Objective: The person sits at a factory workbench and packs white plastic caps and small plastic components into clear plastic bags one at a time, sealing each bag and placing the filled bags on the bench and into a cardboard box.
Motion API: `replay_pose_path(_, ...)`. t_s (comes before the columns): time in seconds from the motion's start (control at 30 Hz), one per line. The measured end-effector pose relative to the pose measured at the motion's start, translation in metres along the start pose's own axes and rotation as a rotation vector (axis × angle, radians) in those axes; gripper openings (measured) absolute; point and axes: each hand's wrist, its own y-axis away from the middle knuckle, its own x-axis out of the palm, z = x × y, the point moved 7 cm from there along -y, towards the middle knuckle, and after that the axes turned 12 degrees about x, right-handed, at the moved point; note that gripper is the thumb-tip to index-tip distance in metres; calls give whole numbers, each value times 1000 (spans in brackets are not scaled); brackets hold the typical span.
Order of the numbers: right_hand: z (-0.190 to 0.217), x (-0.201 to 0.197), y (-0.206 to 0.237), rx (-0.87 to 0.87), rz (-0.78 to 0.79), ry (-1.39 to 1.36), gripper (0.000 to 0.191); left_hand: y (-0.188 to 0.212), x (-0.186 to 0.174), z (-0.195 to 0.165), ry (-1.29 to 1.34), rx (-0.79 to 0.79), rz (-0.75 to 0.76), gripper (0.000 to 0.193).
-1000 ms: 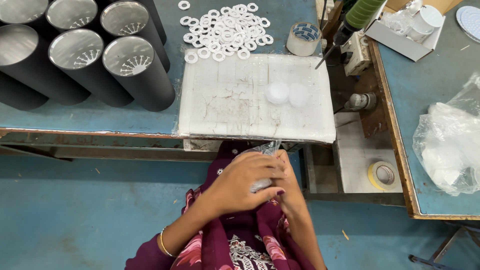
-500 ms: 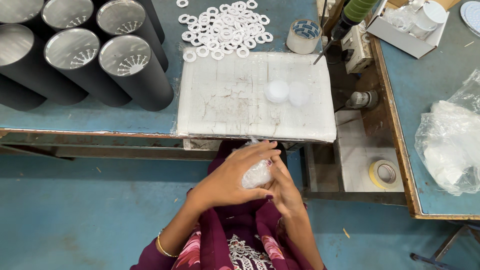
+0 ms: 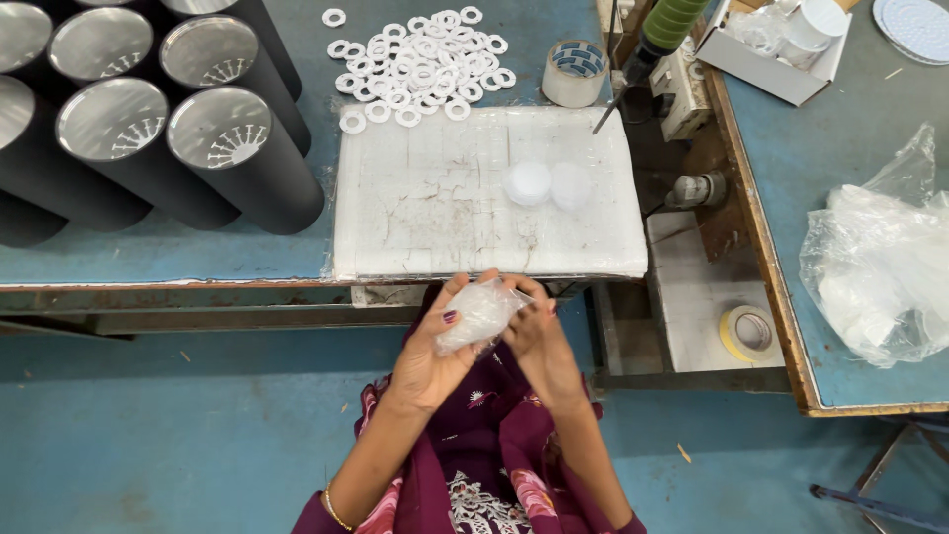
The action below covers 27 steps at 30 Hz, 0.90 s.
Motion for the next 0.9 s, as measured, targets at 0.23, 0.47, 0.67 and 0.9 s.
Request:
replay_pose_path(0.23,32,56,11,-441,-380,796,53,-1,-42,37,-118,49,-188,47)
replay_pose_path(0.47,62,40,7,-497,-493,826,10,12,8,44,142,-135,-293,50)
replay_pose_path(0.67,92,24,52,-374,-412,869,12,-4,91,86,-271,5,-273,62)
replay_pose_path(0.9,167,-9,92,-525,-639,1147,44,-8,110,150,-551,118,-162,74)
